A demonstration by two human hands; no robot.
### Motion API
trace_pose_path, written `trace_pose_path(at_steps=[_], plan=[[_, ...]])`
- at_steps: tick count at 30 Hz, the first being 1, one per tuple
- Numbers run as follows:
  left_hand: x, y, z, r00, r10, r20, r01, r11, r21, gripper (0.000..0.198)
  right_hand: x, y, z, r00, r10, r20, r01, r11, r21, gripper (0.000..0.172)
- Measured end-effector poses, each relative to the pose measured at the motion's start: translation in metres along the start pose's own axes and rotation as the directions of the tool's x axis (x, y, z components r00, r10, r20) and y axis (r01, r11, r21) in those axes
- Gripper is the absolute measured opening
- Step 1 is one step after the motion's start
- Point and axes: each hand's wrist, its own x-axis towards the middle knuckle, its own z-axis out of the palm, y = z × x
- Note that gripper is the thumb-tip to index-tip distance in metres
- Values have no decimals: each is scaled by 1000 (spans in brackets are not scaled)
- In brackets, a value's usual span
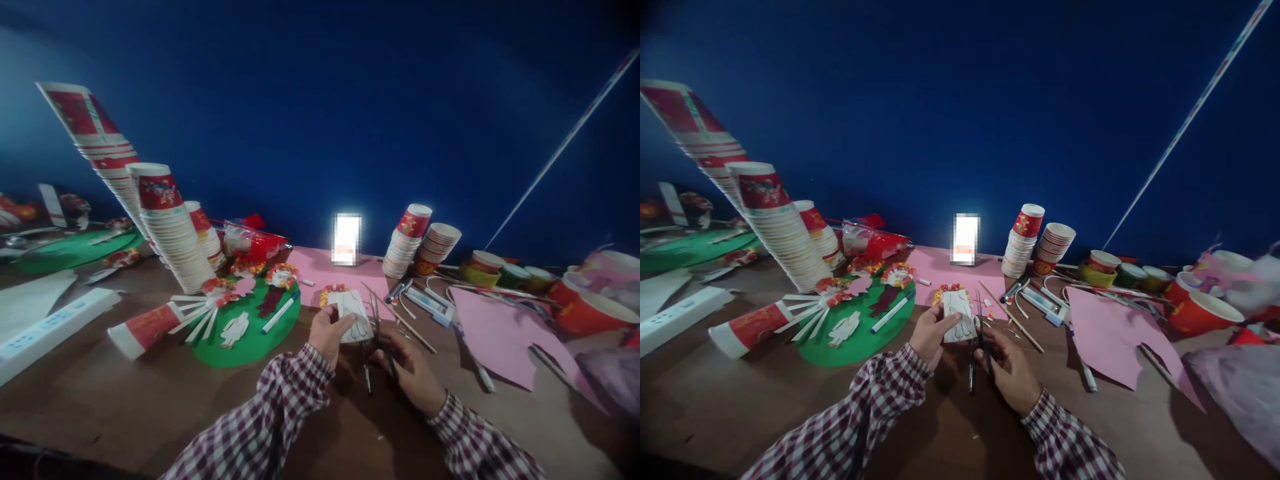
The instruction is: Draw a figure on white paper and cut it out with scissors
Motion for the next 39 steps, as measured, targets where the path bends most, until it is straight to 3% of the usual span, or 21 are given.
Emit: trace_pose_path(at_steps=[11, 39], plan=[[1, -2, -2, 1000, 11, -24, -10, 999, 34, 35, 1, -6, 0, 1000, 0, -27, -3, 993, -119, 41], [-3, -4, -2, 999, 42, -6, -42, 995, 85, 28, 0, -3, 0, 1000, -6, -21, 2, 983, -186, 38]])
